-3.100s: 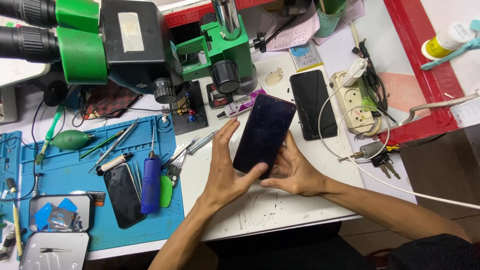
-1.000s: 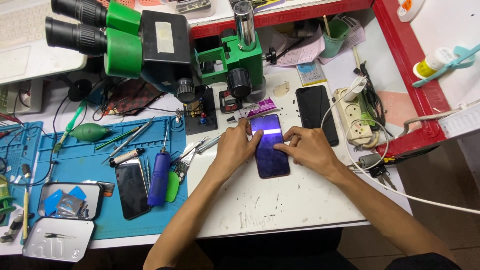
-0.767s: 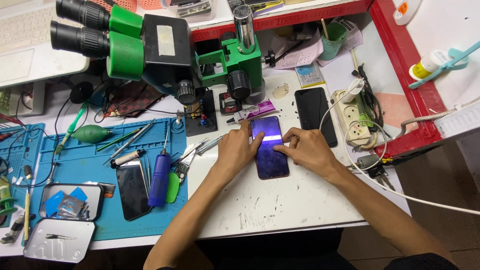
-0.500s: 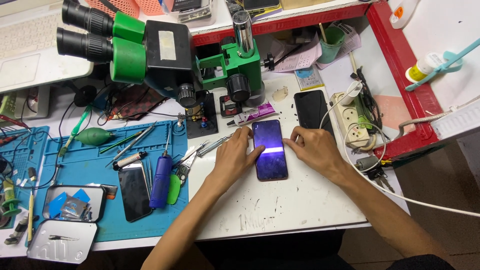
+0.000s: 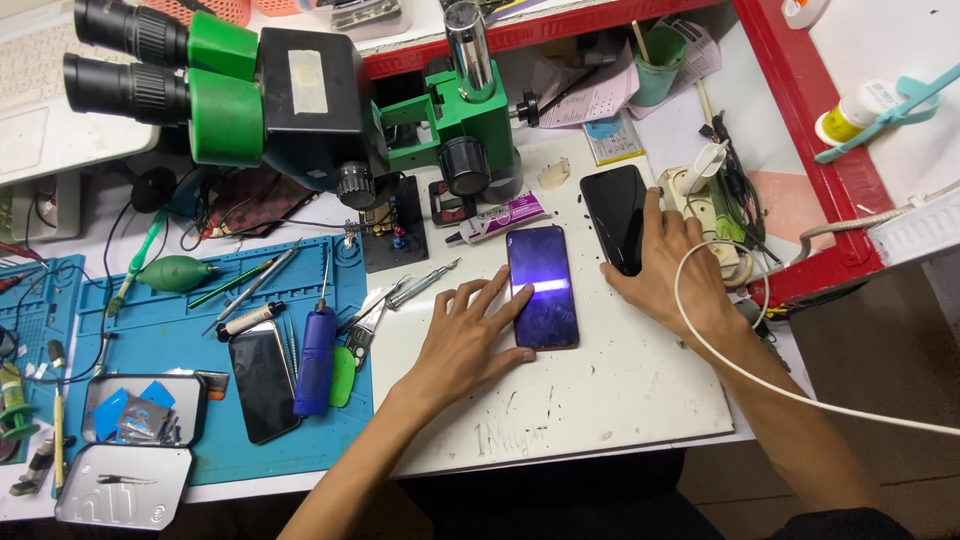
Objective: The person handles a red smartphone, turning it over to show the front and back. They then pick up a black smartphone and use a green cleaning sponge to wipe the edges and back surface of the device.
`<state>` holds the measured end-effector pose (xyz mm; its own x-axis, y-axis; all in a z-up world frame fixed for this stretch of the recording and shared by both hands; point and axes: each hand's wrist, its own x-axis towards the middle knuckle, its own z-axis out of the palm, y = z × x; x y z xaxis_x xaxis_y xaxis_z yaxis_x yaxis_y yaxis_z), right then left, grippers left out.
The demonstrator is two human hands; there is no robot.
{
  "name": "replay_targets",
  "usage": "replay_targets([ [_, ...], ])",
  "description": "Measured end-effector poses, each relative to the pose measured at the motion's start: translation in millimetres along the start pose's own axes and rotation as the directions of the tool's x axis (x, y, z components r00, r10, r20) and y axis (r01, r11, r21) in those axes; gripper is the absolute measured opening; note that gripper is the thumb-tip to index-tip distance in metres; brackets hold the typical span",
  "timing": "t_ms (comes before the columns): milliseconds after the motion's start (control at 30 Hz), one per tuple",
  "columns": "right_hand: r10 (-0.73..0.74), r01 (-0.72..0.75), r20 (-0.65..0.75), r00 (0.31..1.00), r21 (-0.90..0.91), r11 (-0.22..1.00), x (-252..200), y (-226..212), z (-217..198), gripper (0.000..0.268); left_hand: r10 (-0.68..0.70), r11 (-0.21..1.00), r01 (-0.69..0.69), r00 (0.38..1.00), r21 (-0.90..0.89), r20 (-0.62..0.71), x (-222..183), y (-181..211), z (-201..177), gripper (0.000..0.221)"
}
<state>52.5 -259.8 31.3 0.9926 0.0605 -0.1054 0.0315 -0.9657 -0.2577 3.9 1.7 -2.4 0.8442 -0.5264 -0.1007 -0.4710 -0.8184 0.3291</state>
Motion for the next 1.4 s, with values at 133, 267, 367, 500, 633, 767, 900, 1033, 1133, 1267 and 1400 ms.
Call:
replay_targets([
  [133,0.042,-0.042,0.031,0.999,0.024,0.999,-2,-5,-3,0.110,0.026,1.000,-0.025,0.999,0.018,-0.019,11,3,5,0.078],
  [267,0.118,-0.137,0.127,0.985,0.157,0.978,-4,-11,-17,0.118,0.041,0.999,-0.041,0.999,0.007,-0.018,24,10,5,0.077],
  [367,0.142,-0.171,0.141,0.980,0.224,0.960,-3,-7,-21,0.119,0.050,0.999,-0.050,0.998,0.010,-0.043,31,13,11,0.077],
  [500,0.125,-0.162,0.120,0.985,0.383,0.909,-3,-3,-25,0.118,0.062,0.998,-0.062,0.994,0.003,-0.085,42,17,19,0.077],
  [633,0.019,-0.090,0.128,0.992,0.581,0.809,17,44,31,0.117,0.067,0.998,-0.068,0.993,-0.005,-0.101,57,25,23,0.077],
  [767,-0.235,-0.115,0.145,0.961,0.984,0.135,19,42,62,0.097,0.105,0.994,-0.102,0.979,0.028,-0.175,79,34,30,0.073],
  [900,-0.488,-0.244,0.012,0.873,0.877,-0.415,3,20,58,0.081,0.121,0.990,-0.104,0.973,0.092,-0.198,108,30,64,0.063],
  [1033,-0.524,-0.246,-0.055,0.850,0.838,-0.487,1,18,76,0.088,0.080,0.992,-0.056,0.973,0.117,-0.216,110,51,46,0.080],
  [1133,-0.521,-0.242,-0.081,0.850,0.817,-0.523,-3,16,73,0.089,0.076,0.987,-0.038,0.966,0.155,-0.246,106,51,39,0.078],
  [1267,-0.432,-0.246,0.031,0.901,0.857,-0.452,-4,13,74,0.067,0.143,0.989,-0.135,0.966,0.054,-0.214,94,18,39,0.051],
  [1400,-0.400,-0.337,0.183,0.898,0.871,-0.358,-8,4,86,0.057,-0.071,0.962,-0.059,0.890,-0.267,-0.451,66,-26,44,0.039],
])
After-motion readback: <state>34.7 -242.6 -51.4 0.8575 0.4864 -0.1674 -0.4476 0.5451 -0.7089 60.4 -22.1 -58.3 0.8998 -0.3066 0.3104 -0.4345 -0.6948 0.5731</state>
